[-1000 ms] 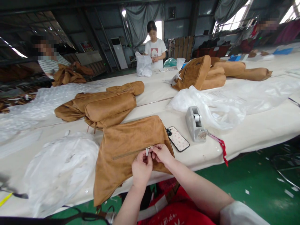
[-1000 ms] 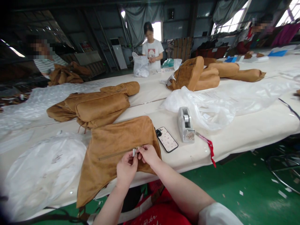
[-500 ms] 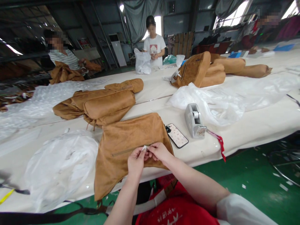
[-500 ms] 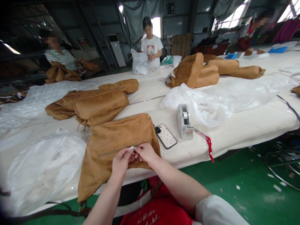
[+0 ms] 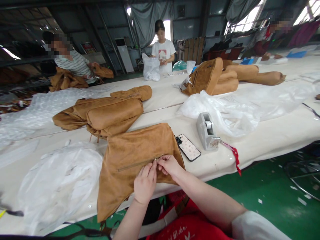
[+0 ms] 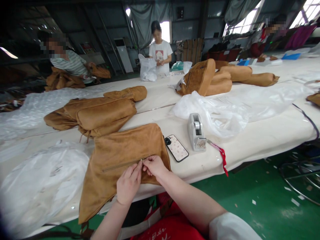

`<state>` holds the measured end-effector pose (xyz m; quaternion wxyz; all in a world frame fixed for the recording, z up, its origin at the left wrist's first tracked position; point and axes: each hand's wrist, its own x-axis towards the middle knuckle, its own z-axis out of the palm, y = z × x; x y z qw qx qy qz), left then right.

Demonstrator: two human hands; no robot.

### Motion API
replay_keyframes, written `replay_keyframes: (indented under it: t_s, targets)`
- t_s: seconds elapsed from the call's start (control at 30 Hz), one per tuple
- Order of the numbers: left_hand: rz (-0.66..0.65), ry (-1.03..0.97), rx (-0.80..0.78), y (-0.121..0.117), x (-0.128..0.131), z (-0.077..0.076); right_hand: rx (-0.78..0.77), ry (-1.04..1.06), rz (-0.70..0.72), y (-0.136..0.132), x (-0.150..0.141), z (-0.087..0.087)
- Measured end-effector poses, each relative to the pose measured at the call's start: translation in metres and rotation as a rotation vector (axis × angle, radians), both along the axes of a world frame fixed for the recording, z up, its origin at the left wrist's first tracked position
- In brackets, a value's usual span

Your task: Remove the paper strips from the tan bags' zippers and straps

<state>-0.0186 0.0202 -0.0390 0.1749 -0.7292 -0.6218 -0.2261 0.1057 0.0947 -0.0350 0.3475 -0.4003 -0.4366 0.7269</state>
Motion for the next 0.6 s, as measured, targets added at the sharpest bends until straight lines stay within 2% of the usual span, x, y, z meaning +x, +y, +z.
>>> replay_keyframes:
  t_s: [0.13, 0.23, 0.3, 0.33, 0.47, 0.53, 0.6]
  targets:
    - [-0.032, 0.119, 0.04, -0.005, -0.006, -0.005, -0.01, 0.068, 0.035, -0.001, 0.003, 0.002]
    - [-0.077, 0.08, 0.049, -0.008, -0.006, -0.004, -0.016, 0.088, 0.042, -0.002, 0.004, 0.002]
    - [-0.118, -0.095, 0.017, -0.009, -0.006, -0.001, 0.004, 0.06, 0.031, -0.002, 0.004, 0.002]
    - [-0.117, -0.246, -0.019, -0.008, -0.005, 0.001, 0.014, 0.041, 0.026, -0.002, 0.003, 0.002]
    - [0.047, -0.943, -0.337, 0.004, -0.001, 0.007, 0.046, -0.04, 0.0, -0.002, -0.004, -0.002]
    - [0.087, -1.078, -0.478, 0.011, 0.0, 0.009, 0.065, -0.074, -0.014, -0.004, -0.008, -0.004]
    - [0.074, -1.129, -0.534, 0.016, 0.0, 0.009, 0.102, -0.115, 0.024, -0.006, -0.007, -0.004]
